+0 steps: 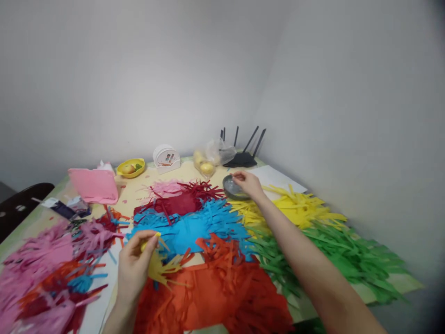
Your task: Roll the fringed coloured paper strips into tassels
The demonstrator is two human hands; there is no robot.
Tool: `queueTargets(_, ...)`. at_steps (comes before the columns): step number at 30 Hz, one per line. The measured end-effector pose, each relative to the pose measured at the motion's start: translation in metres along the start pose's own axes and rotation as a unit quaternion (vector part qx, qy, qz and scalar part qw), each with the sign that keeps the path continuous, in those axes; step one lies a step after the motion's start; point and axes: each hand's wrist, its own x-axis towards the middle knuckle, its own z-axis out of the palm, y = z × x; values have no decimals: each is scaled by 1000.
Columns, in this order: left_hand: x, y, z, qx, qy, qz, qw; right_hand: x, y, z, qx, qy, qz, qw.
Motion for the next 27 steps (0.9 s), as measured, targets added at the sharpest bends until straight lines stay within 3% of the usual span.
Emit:
queueTargets(4,-11,9,15,-12,-58,24,998,-79,-57,22,153,-43,-99,982)
queueTargets(6,-19,12,22,-9,-73,33,997,-124,-84,33,272,-93,-123,950)
queueTargets(9,-33,15,26,5,-62,49,997,-178,-117,46,407,-148,-73,899)
queueTargets(11,-43,16,26,12,-50,58,997,-202,-131,52,438,-153,-35,885)
queueTargets(19,-68,21,15,57,-40,129,989,-245,-148,54,448,-166,-12,878)
queueTargets(23,-75,23,10,125,-30,212,969,-253,-150,50,424,-161,-29,891)
queueTargets(27,-78,26,1,200,-55,266,941,-257,-149,48,413,-187,-51,890)
